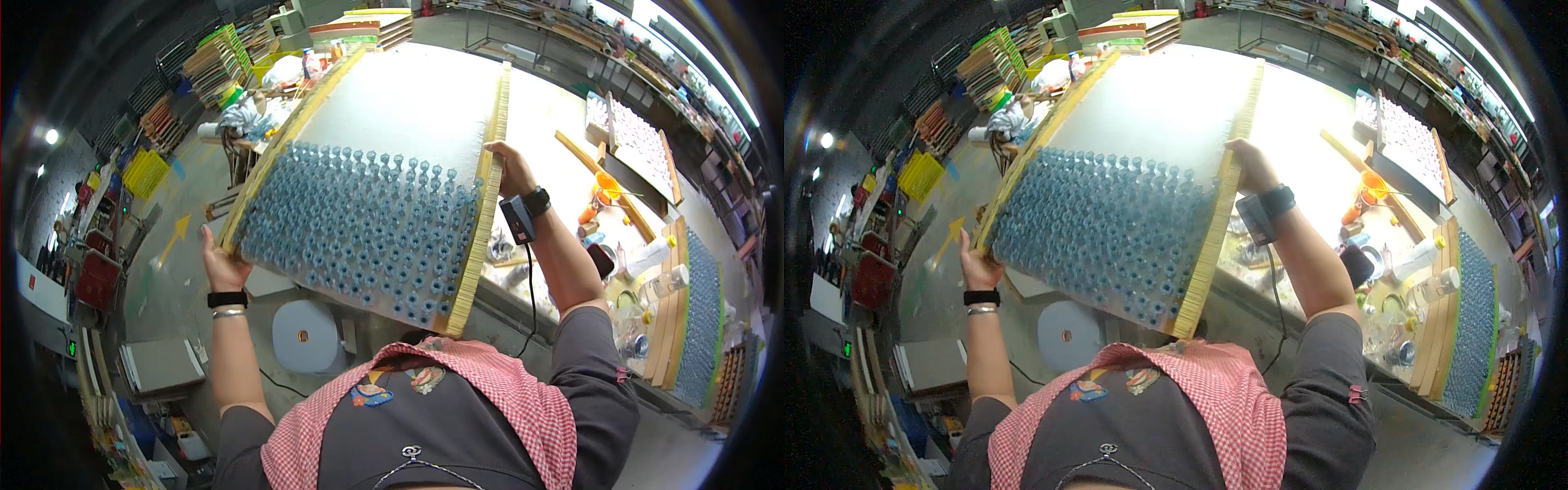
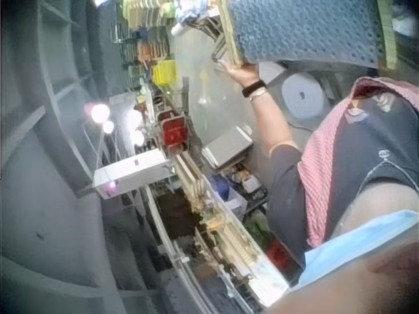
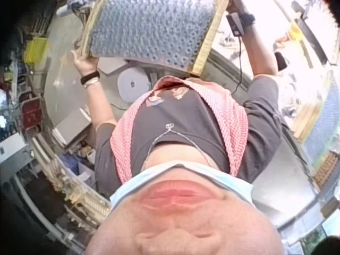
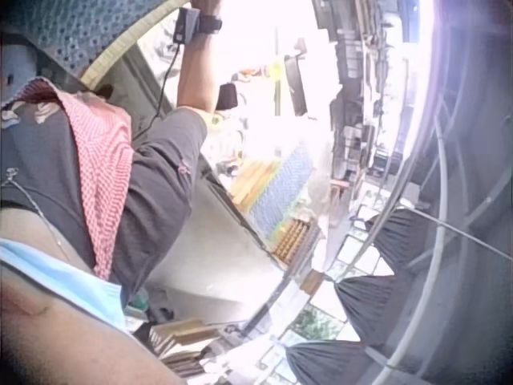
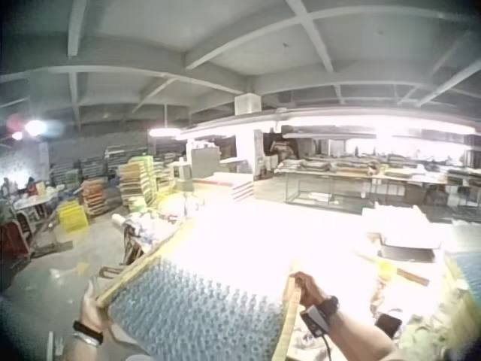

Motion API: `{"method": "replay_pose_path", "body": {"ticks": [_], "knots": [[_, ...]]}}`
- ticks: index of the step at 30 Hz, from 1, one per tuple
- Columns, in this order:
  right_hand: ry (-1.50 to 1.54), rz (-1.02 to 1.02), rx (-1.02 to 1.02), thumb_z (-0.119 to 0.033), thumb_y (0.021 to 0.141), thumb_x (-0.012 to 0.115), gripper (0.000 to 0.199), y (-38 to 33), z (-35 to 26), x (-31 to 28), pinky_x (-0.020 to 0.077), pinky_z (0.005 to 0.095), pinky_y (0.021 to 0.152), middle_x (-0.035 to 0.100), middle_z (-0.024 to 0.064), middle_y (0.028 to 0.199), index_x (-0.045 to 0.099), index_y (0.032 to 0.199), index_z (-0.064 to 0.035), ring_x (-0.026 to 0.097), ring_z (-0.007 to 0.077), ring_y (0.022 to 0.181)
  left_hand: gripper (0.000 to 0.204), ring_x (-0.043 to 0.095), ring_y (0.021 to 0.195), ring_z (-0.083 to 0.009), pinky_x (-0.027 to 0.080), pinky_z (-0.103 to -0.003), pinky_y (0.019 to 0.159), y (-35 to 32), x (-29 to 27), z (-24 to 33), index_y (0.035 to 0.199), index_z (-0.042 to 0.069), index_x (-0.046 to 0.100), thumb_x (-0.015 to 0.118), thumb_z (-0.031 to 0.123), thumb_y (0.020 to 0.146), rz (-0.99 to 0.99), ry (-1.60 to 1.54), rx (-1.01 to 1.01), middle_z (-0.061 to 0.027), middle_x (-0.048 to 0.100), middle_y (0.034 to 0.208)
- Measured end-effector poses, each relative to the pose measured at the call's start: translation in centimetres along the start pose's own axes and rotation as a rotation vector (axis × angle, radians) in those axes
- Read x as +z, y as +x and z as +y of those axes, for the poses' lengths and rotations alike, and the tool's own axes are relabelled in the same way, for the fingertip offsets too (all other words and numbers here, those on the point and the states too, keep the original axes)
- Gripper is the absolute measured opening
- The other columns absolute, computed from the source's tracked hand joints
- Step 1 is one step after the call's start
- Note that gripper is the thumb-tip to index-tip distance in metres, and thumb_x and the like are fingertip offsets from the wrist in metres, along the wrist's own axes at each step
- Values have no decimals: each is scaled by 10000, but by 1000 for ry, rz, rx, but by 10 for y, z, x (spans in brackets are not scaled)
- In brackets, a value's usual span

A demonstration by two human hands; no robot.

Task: Inspecting and arranging small blue glass or plastic components within a grid frame on a workbench.

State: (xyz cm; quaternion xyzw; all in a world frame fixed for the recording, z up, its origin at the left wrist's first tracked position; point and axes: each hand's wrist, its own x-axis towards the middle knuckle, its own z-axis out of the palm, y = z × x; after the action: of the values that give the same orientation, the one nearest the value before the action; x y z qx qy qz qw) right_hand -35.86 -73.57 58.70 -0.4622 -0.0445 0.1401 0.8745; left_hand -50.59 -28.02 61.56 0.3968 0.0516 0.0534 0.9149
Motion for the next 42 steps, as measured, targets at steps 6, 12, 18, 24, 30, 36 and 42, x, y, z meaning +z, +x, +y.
{"method": "replay_pose_path", "body": {"ticks": [6, 12, 18, 24, 30, 36, 42], "knots": [[92, 49, -50, -197, 788, 498, 232, -9, 20, -11, 518, 395, 542, 547, 129, 653, 479, 872, 19, 585, 256, 550, 611, 527, 948, -266, 431, -392, 832, 63, -45, -13, 1125, 14, 489, 406, 547, 839, 68, -154, -39, -138, 539, 1112], [174, 302, -92, -175, 758, 545, 199, -18, 49, -40, 529, 407, 572, 554, 102, 663, 465, 853, -20, 587, 246, 551, 654, 366, 1185, -341, 228, -467, 1033, 130, -23, -60, 1250, -9, 359, 413, 503, 848, -33, -275, -175, -191, 403, 1272], [152, 413, -143, -167, 756, 533, 188, -17, 80, -75, 519, 418, 595, 556, 116, 722, 464, 857, -25, 583, 273, 608, 790, 383, 1150, -357, 267, -476, 1011, 198, -58, -125, 1233, -122, 253, 514, 492, 811, 21, -290, -270, -244, 372, 1219], [64, 488, -270, -159, 738, 542, 198, 12, 101, -122, 509, 396, 640, 557, 115, 777, 475, 864, -22, 585, 269, 686, 912, 33, 1326, -332, 89, -461, 1064, 212, -44, -163, 1328, -102, 52, 542, 460, 802, 25, -76, -117, -246, 25, 1413], [120, 615, -383, -114, 732, 560, 298, 46, 111, -149, 500, 438, 671, 533, 138, 870, 472, 953, 64, 577, 309, 758, 321, 494, 1043, -240, 419, -388, 890, 117, -25, -138, 1114, -42, 458, 504, 164, 872, -149, 211, 208, -160, 505, 1105], [134, 733, -376, -171, 705, 566, 224, 64, 125, -160, 475, 394, 677, 556, 106, 805, 500, 859, -23, 553, 271, 688, 198, 586, 727, -277, 504, -416, 662, -62, 1, -110, 946, -14, 503, 562, 121, 814, -643, 299, 658, -156, 578, 861], [-3, 843, -263, -299, 711, 543, 265, 92, 147, -139, 422, 378, 484, 530, 117, 661, 512, 781, -45, 512, 266, 537, 119, 602, 741, -278, 540, -388, 639, -118, 7, -64, 833, 0, 488, 554, 91, 796, -1187, 172, 666, -139, 607, 871]]}}
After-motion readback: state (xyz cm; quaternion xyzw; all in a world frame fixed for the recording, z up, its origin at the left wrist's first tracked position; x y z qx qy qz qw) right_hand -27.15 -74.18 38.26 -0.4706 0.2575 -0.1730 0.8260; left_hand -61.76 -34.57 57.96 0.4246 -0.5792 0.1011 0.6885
